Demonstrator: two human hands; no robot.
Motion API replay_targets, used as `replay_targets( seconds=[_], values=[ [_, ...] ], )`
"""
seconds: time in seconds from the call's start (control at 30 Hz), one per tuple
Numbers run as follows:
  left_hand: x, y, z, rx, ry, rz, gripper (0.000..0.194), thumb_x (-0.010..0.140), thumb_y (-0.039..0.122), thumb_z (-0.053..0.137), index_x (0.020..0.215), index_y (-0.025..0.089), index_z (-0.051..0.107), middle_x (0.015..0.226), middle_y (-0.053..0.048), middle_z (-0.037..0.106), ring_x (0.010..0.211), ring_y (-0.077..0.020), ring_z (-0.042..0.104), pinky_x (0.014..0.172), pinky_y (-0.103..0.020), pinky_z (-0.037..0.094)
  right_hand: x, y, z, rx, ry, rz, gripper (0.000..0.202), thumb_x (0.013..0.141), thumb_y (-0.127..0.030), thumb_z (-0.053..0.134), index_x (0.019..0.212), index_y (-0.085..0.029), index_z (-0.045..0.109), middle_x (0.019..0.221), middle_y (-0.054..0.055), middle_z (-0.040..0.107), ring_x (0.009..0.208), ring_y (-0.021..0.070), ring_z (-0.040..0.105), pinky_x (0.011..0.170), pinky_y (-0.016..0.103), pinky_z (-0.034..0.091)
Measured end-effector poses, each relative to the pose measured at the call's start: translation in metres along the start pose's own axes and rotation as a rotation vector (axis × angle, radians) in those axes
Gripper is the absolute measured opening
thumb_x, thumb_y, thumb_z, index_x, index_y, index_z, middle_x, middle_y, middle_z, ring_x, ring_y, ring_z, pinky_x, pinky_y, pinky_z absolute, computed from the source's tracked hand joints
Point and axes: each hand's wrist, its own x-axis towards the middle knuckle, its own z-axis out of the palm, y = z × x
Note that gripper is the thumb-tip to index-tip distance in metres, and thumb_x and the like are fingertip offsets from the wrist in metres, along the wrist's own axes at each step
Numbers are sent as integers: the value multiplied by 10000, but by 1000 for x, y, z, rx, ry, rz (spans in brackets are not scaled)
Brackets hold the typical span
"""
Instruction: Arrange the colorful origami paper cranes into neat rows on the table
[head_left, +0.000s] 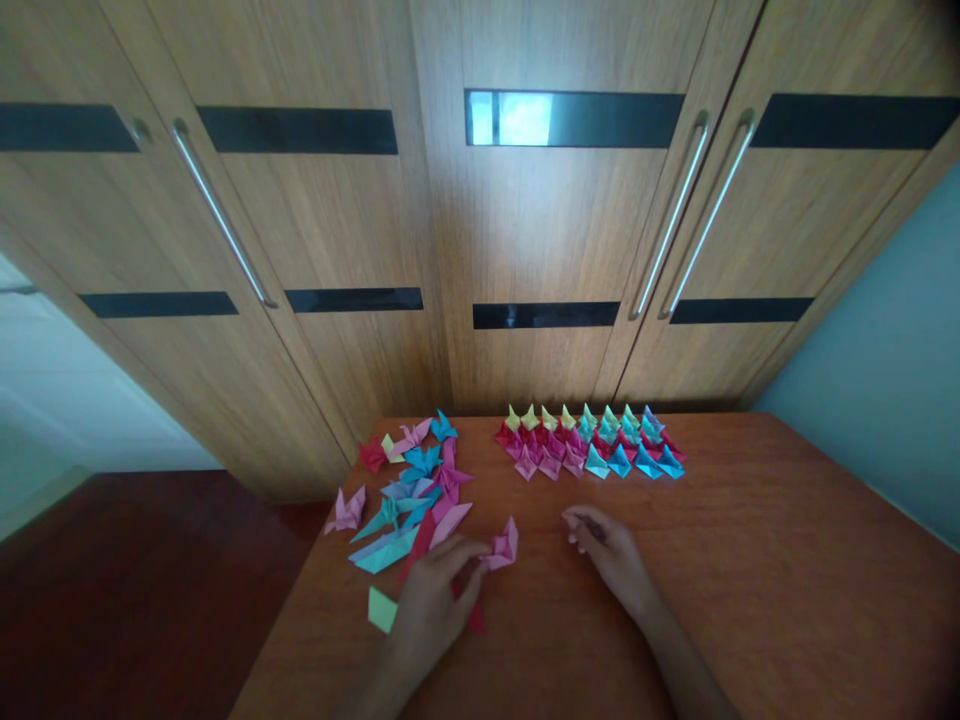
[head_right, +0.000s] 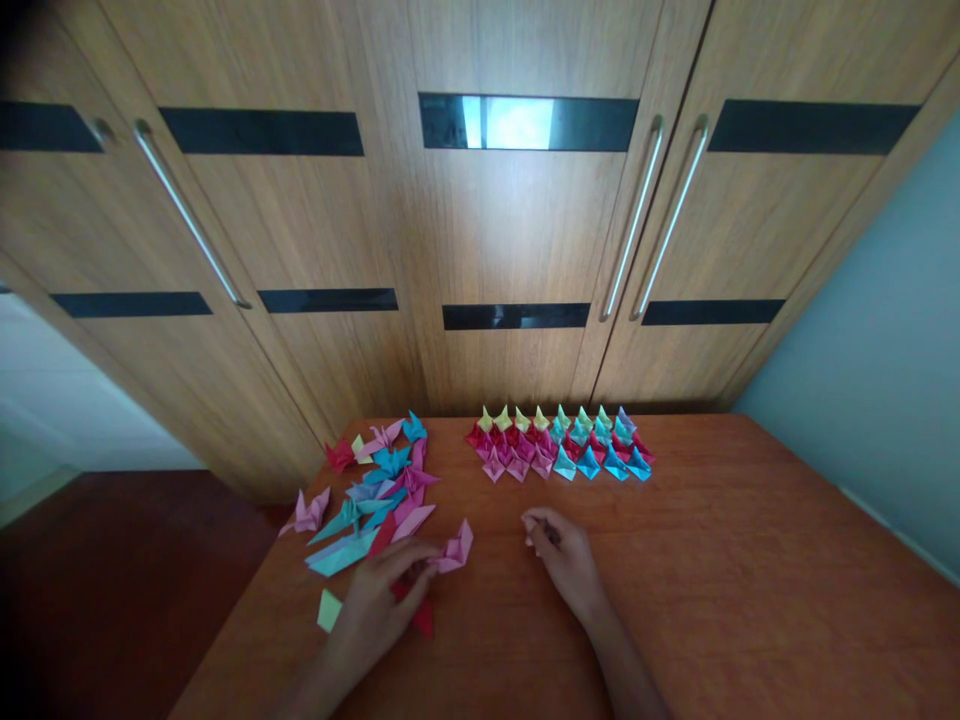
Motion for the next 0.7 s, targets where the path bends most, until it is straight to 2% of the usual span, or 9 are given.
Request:
replay_targets(
  seconds=[0.2, 0.33, 0.43, 0.7],
  values=[
    [6, 23, 14, -119, -93, 19, 198, 858, 140, 516, 924, 250, 666, 848, -4, 678, 776, -138, 626, 727, -235, 499, -8, -13, 2, 144, -245, 27, 420, 785, -538, 612, 1031, -201, 663, 697, 0, 594, 611, 131, 539, 558, 229, 432],
    [8, 31, 22, -168, -140, 22, 192, 854, 148, 526, 932, 246, 671, 878, -20, 681, 799, -146, 626, 751, -242, 500, -11, -20, 1, 118, -360, 20, 373, 755, -524, 652, 902, -184, 695, 690, 6, 614, 645, 140, 543, 605, 238, 434],
    [9, 34, 26, -174, -144, 20, 190, 845, 131, 545, 923, 245, 676, 885, -12, 684, 805, -140, 625, 755, -232, 493, -11, -24, 0, 125, -375, 18, 355, 751, -526, 652, 768, -173, 683, 702, 19, 639, 682, 157, 564, 644, 250, 446],
    [10, 32, 23, -163, -192, 90, 228, 881, 152, 525, 999, 273, 678, 960, 5, 715, 885, -127, 651, 825, -211, 493, -10, -24, -1, 123, -322, 12, 349, 783, -522, 618, 769, -177, 675, 706, 15, 637, 677, 149, 558, 640, 239, 442]
  ],
)
